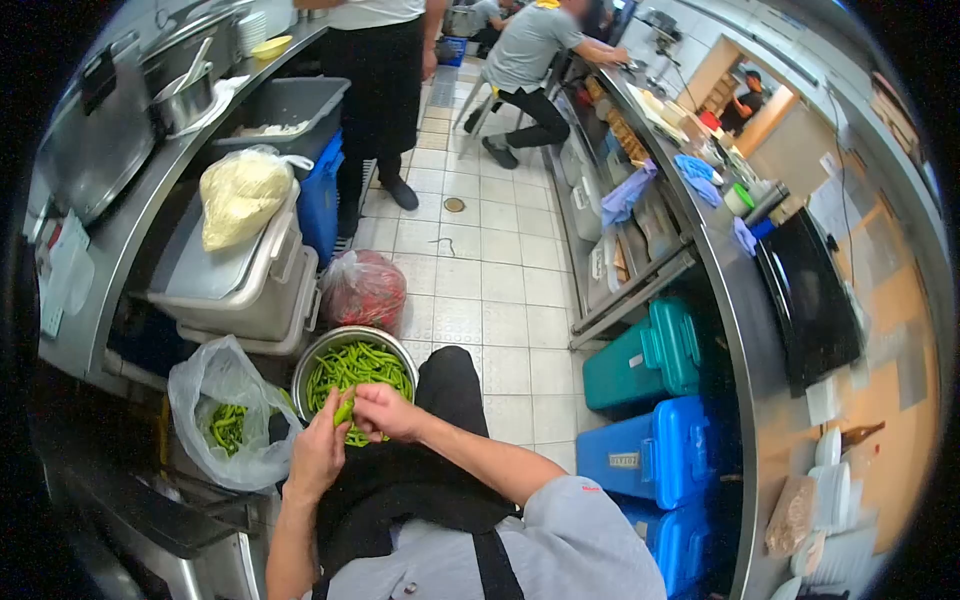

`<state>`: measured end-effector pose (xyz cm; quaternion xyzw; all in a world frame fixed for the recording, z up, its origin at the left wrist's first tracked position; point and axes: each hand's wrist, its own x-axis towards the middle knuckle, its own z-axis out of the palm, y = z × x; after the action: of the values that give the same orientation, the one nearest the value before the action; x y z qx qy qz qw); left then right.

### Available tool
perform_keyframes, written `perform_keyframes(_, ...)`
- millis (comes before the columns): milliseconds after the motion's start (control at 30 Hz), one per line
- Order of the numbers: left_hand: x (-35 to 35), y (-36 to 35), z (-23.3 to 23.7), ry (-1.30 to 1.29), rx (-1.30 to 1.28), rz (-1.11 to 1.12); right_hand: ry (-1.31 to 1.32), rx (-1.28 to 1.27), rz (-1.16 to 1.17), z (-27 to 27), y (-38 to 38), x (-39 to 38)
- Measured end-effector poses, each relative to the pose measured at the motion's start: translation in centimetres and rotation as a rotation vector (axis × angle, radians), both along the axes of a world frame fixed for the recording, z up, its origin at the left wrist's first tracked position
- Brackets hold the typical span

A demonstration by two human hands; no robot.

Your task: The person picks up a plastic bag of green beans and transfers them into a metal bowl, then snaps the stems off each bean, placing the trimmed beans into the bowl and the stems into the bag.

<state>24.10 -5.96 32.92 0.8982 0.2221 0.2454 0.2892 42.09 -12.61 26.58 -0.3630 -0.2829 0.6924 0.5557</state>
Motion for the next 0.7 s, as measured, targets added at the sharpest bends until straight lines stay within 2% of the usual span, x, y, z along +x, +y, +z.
perform_keyframes(67,0.0,-0.1,0.8,-0.022,-0.042,-0.031,0.041,-0.006,0.004,0.1,-0.2,-0.7)
perform_keyframes(133,-0.3,-0.7,2.1,-0.059,-0.199,0.035,-0.038,0.049,0.032,0.6,-0.4,-1.0)
perform_keyframes(167,-0.9,-0.8,2.6,-0.054,-0.197,0.027,-0.058,0.072,0.053,0.7,-0.5,-1.3)
perform_keyframes(233,-2.3,-0.9,3.1,0.061,-0.451,0.144,0.026,0.073,0.003,1.3,-0.7,-1.6)
perform_keyframes(267,-2.7,-1.0,3.0,0.088,-0.435,0.202,0.09,0.035,-0.03,1.2,-1.0,-1.3)
perform_keyframes(333,-3.5,-0.9,2.7,0.161,-0.418,0.166,0.187,-0.043,-0.051,0.5,-1.2,-0.3)
perform_keyframes(500,-3.6,-1.9,1.7,0.432,-0.324,0.065,0.175,-0.063,0.01,0.3,-2.0,0.1)
perform_keyframes(533,-3.4,-2.1,1.7,0.497,-0.319,0.092,0.128,-0.086,0.03,0.1,-2.2,-0.1)
perform_keyframes(700,-3.0,-2.3,1.7,0.475,-0.157,0.035,-0.093,-0.089,0.079,-0.6,-3.1,-0.3)
